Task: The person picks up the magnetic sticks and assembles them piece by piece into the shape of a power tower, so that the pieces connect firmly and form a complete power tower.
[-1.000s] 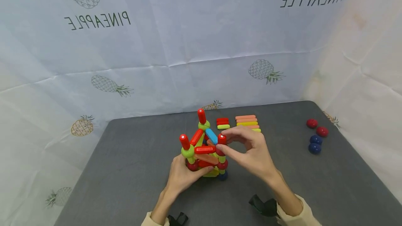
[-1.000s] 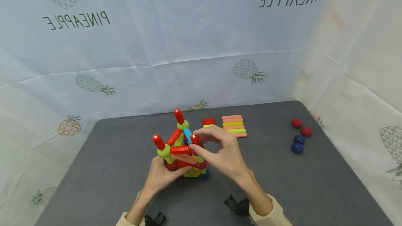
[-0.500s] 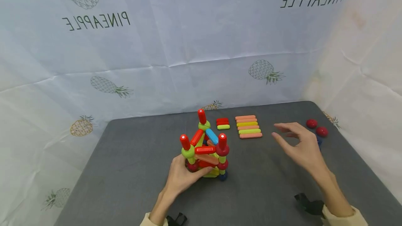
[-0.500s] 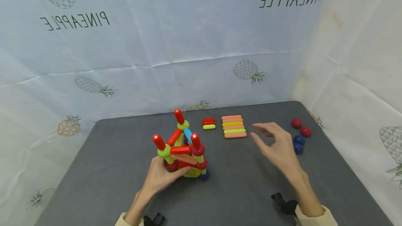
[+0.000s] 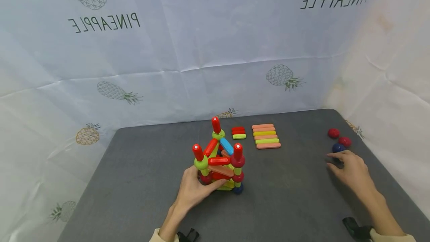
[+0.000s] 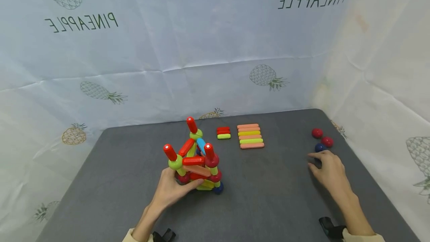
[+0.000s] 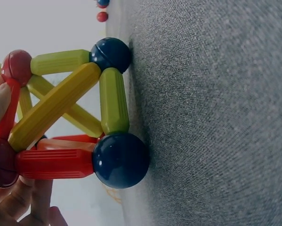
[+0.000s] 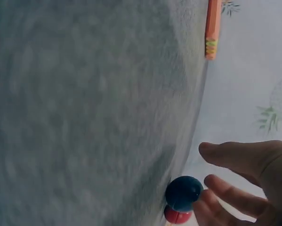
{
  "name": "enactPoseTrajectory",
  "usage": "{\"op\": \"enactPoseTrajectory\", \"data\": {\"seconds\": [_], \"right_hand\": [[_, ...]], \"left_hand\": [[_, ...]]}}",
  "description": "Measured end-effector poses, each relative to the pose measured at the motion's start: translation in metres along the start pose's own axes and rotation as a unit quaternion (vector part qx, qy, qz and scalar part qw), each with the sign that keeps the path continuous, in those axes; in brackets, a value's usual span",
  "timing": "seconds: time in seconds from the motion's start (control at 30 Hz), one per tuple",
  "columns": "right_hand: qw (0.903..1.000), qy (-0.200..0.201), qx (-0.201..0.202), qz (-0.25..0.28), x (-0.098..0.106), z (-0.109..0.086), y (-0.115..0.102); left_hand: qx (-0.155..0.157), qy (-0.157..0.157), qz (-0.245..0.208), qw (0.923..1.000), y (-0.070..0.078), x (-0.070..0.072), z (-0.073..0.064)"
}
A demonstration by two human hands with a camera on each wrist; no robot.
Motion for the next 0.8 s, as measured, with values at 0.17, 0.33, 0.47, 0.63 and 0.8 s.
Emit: {"op": "enactPoseTrajectory", "data": {"seconds": [0.17,0.33,0.47,0.63,0.8], "right_hand": [[0.9997,0.003,-0.021,-0.012,0.006,0.006,0.009],[0.9983,-0.027,-0.038,-0.035,0.008,0.016,0.019],[0.9967,-0.037,-0.054,-0.048,0.011,0.023,0.024],[0.9972,-0.039,-0.043,-0.047,0.012,0.030,0.031],[0.9937,-0.077,-0.063,-0.053,0.012,0.036,0.037]], "left_hand": [[-0.002,0.000,-0.002,1.0000,0.000,0.000,0.000],[-0.003,0.000,-0.005,1.0000,-0.001,0.000,-0.001],[-0.004,0.001,-0.006,1.0000,-0.001,0.000,-0.001],[0.001,0.003,-0.007,1.0000,0.000,0.001,-0.001],[0.005,-0.001,-0.006,1.0000,-0.001,0.000,0.000]]}}
Point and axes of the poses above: each hand's wrist, its own z-axis towards the middle knuckle, its own x-axis out of the back of the hand, y = z × x, the point moved 4 cm from there along z, towards the middle knuckle, and after that the axes turned 12 degrees about -x, right-handed, at the moved point
